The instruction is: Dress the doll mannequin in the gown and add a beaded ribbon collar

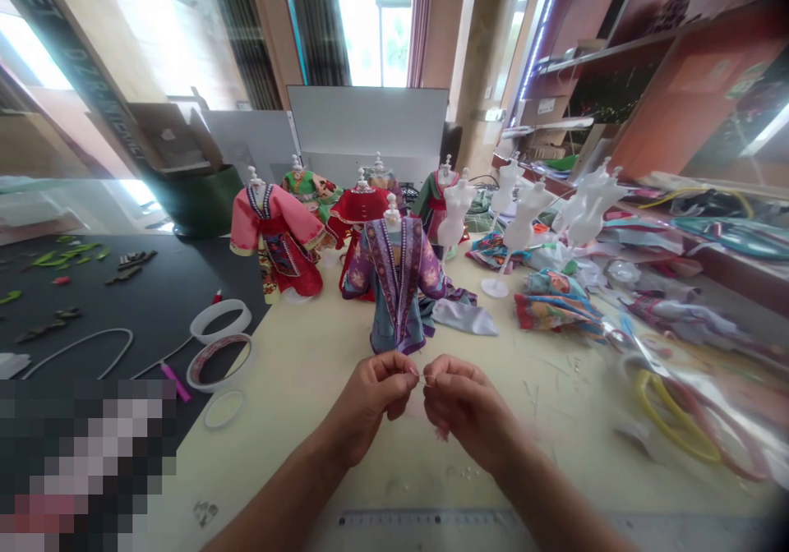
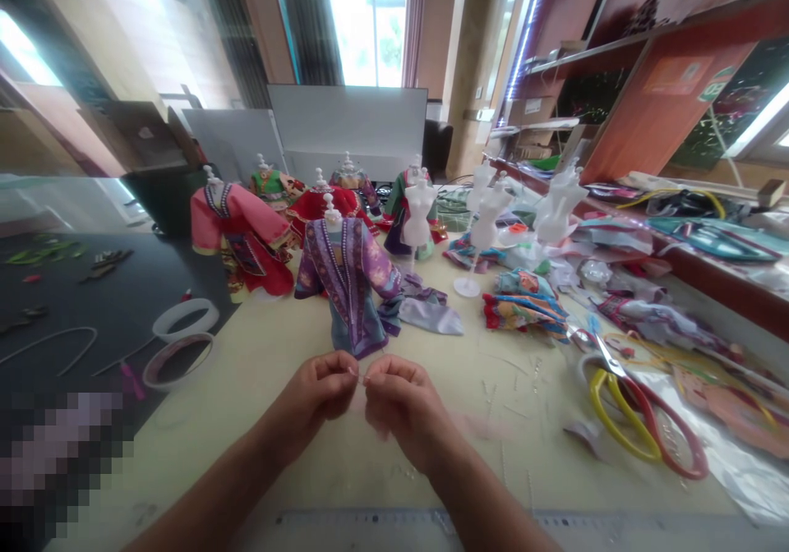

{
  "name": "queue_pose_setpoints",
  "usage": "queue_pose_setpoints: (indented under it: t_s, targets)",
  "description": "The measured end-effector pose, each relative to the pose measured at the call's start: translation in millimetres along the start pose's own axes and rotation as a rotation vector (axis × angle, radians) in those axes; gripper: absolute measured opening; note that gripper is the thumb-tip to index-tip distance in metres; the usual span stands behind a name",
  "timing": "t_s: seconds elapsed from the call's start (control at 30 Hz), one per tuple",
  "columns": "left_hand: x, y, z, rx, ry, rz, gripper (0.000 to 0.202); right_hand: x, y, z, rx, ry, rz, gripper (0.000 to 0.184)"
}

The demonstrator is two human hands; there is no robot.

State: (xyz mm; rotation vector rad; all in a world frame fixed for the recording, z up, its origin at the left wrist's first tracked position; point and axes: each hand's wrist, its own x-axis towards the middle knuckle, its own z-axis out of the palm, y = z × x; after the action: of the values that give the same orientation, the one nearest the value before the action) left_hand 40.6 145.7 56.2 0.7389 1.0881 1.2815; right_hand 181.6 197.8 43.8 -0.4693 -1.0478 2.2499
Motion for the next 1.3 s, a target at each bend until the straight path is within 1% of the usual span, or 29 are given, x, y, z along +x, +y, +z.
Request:
queue_pose_setpoints:
  t_s: [0.1, 0.17, 0.27, 0.37, 0.53, 0.67, 0.77, 0.93, 1.0, 1.07, 1.17, 1.23, 1.3]
  targets:
    - [-0.6, 0.3, -0.2, -0.064, -0.007, -0.008, 0.010, -1.6, -0.9, -0.1, 0.064, -0.093, 0.045, 0.014]
    - [-1.8, 0.5, 0.2, -0.163, -0.049, -0.008, 0.009, -1.8, -1.5, 0.0, 0.089, -0.119, 0.064, 0.015]
    - [-4.2, 0.7, 1.5, -0.279, -0.142, -0.003, 0.007, -0.5, -1.1, 0.2, 0.106, -0.096, 0.073, 0.022]
    - [-5.9, 1.3, 2.6, -0.293, -0.188, 0.013, 0.005, 1.2, -0.2, 0.7, 0.082, -0.039, 0.049, 0.024]
    - [-6.7, 6.7, 2.6, -0.287, -0.142, 0.052, 0.005, 2.6, -4.2, 1.5, -0.039, 0.031, 0.017, 0.021]
    - [-6.8, 11.1, -0.6, -0.322, -0.140, 0.068, 0.003, 4.9, -8.9, -0.4, -0.037, 0.100, -0.026, 0.022]
    - [-6.0, 11.2, -3.7, -0.331, -0.072, 0.107, 0.012, 5.6, -9.7, -1.1, -0.050, 0.150, -0.077, 0.021]
    - [-3.2, 9.3, -4.1, -0.234, 0.081, 0.190, 0.027, 3.1, -8.3, 3.1, -0.109, 0.241, -0.196, 0.019]
    - [-2.6, 10.3, -3.3, -0.221, 0.119, 0.201, 0.030, 2.5, -7.4, 5.3, -0.143, 0.257, -0.231, 0.018]
    - [-3.3, 12.1, -2.9, -0.260, 0.105, 0.187, 0.031, 2.8, -6.2, 6.5, -0.143, 0.273, -0.242, 0.017]
    - [-5.2, 13.6, -3.1, -0.313, 0.038, 0.162, 0.030, 4.8, -3.9, 5.5, -0.104, 0.308, -0.227, 0.017]
    - [-5.5, 13.3, -3.4, -0.255, 0.039, 0.162, 0.031, 6.0, -2.7, 3.2, -0.129, 0.346, -0.233, 0.015]
    - [-4.3, 12.6, -3.7, -0.134, 0.083, 0.165, 0.030, 6.5, -2.4, 0.6, -0.254, 0.398, -0.258, 0.011]
